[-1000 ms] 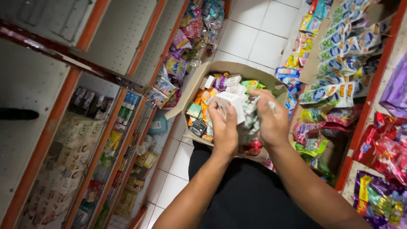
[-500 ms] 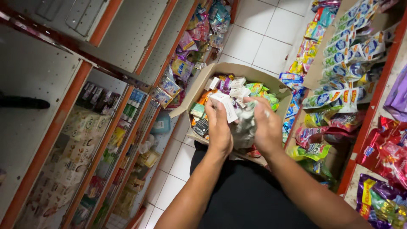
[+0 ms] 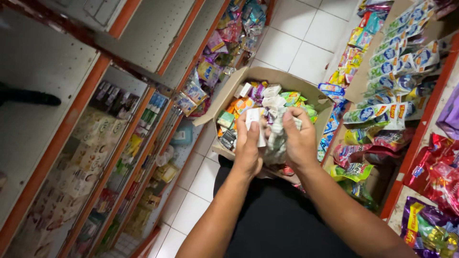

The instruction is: The person picks up boxes of soap from a bin, wipes them with a cloth, scans their barcodes using a handheld scanner, and places them onto a store shelf.

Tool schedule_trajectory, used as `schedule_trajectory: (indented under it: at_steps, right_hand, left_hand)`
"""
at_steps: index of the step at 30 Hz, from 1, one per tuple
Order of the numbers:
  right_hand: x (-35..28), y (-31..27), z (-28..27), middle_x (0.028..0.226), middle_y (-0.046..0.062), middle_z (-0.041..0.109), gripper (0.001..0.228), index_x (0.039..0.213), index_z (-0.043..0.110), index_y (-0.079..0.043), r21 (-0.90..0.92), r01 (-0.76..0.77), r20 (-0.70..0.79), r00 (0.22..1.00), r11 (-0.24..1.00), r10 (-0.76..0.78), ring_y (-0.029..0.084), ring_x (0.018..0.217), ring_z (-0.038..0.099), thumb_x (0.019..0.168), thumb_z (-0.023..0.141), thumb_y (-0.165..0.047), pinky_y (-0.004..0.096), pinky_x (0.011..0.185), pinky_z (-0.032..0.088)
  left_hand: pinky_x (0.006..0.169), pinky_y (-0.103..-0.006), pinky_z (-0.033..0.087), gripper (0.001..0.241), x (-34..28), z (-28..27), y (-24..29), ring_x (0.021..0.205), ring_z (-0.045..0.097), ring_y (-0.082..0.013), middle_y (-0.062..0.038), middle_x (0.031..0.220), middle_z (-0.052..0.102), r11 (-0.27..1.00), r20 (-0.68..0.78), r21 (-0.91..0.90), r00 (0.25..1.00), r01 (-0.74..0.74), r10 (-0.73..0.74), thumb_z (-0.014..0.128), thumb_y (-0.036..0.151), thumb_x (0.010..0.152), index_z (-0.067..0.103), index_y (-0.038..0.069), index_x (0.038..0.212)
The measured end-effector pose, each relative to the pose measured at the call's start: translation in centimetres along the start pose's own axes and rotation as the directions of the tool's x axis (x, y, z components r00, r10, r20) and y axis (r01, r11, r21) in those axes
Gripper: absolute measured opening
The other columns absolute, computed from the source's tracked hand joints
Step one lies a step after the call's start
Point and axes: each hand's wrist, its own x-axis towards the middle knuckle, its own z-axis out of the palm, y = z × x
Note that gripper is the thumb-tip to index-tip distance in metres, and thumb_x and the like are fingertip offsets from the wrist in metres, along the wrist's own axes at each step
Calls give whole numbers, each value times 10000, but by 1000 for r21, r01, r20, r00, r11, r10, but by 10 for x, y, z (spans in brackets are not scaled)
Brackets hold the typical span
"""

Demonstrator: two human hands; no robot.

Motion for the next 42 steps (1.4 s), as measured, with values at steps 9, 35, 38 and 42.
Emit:
schedule_trajectory:
  at_steps: [9,35,38,42]
  right_hand:
    - [-15,-28,23,952,113,583,142,948,688,-53,-619,683,423,706,389,-568,298,926,570,852,792,-54,399,834,477]
    - [-7,-8,15,961,44,602,146,1013,635,-13,-417,412,239,910,810,-340,138,902,551,1024,712,-135,274,846,465]
    - [-5,-1,10,1006,36,606,157,1038,620,-13,-325,353,211,931,877,-297,114,945,565,999,707,-138,268,875,484]
    - [-19,1,3,1059,24,629,159,1038,614,-32,-147,319,372,895,936,-246,107,989,589,996,699,-159,261,914,491]
  left_hand:
    - [1043,-357,497,602,-4,-5,23,1189,627,-210,-134,1305,640,991,50,-75,993,115,-111,418,477,1076,518,4,1435]
    - [993,-375,544,532,-11,-19,51,1125,671,-227,-150,1265,669,999,-45,-38,999,-23,21,487,400,1094,561,-33,1394]
    - [1025,-363,538,589,-12,-15,60,1162,662,-216,-139,1313,661,999,6,-34,1000,19,-19,497,416,1088,522,-41,1458]
    - [969,-317,558,689,-10,-25,83,1098,691,-162,-89,1255,700,995,130,37,987,94,-98,509,460,1034,451,-24,1521]
